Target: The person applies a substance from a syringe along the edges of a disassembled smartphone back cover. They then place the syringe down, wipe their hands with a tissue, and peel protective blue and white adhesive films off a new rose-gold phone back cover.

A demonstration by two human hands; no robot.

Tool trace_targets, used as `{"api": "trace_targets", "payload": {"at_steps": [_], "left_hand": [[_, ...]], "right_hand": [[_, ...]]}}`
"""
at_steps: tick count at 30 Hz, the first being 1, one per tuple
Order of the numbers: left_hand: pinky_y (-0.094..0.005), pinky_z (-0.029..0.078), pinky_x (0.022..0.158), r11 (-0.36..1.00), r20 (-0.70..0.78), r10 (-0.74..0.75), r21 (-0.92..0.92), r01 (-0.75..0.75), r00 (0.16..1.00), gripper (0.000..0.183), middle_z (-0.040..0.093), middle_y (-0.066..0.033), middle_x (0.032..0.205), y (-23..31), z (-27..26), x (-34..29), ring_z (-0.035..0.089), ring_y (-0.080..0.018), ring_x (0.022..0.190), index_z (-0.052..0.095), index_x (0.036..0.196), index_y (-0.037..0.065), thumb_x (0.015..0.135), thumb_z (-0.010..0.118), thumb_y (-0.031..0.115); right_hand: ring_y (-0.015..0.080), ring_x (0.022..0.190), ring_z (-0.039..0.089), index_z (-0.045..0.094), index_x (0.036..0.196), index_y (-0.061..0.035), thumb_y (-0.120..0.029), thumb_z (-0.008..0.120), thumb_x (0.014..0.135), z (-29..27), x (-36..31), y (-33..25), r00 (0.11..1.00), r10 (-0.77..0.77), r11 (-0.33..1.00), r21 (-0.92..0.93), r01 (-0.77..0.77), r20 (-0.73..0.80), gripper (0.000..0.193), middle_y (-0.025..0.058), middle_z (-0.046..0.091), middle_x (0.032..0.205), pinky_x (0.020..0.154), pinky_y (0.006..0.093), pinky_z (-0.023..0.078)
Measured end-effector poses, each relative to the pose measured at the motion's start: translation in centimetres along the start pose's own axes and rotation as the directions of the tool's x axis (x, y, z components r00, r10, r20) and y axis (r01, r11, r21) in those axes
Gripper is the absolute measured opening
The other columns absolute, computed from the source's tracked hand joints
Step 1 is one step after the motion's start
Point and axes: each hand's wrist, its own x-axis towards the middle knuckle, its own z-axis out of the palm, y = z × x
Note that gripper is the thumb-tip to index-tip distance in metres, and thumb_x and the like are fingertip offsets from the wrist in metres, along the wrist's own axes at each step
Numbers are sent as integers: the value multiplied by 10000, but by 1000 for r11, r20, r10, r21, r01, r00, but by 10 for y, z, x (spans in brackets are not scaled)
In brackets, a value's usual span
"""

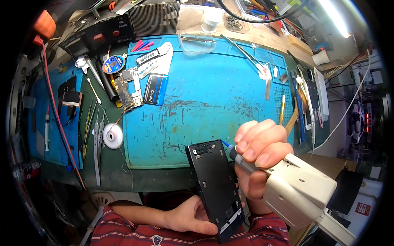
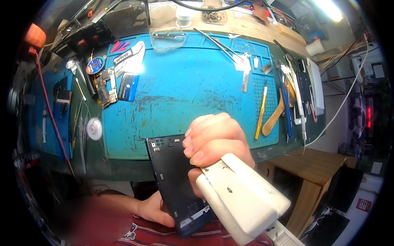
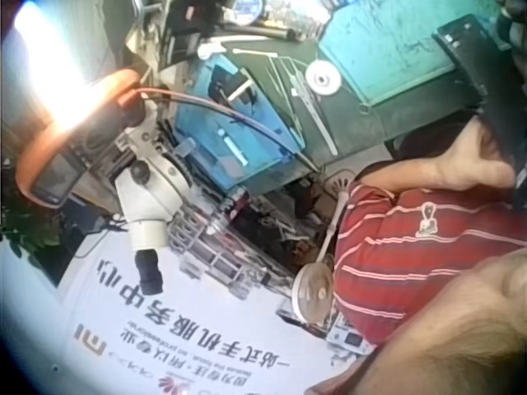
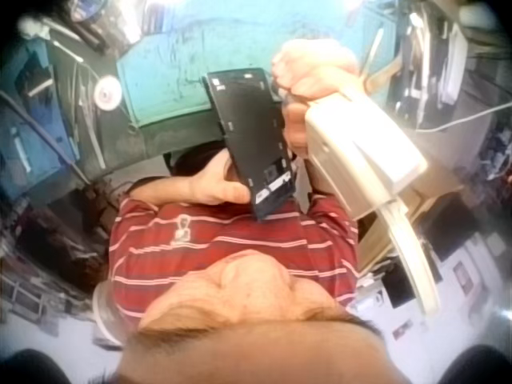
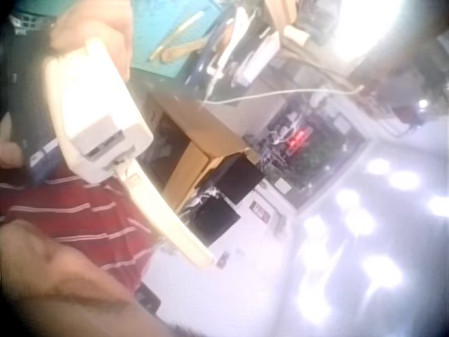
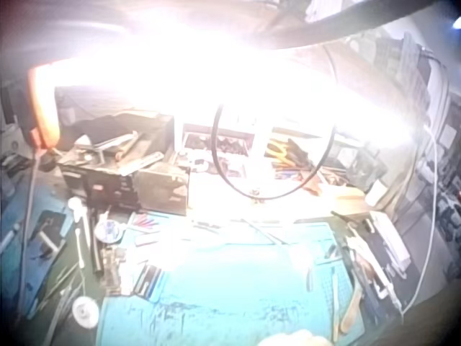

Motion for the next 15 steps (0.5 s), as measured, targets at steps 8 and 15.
{"api": "trace_targets", "payload": {"at_steps": [8,15], "left_hand": [[-378,337,1111,997,-91,39,-56,-44,995,756,444,-104,1403,-12,3,-1,438,-208,1305,307,1441,-21,848,746,145],[-379,333,1115,999,-71,25,-20,-27,997,767,439,-110,1406,-11,1,1,434,-211,1309,305,1439,-28,848,753,168]], "right_hand": [[143,844,502,502,927,-176,-395,706,882,-1,-2,-1,1000,16,1000,6,-16,-10,302,-12,504,890,751,317,412],[140,848,503,503,928,-177,-384,704,884,-2,-1,-1,1000,16,1000,18,-15,-10,292,-12,506,889,747,310,414]]}}
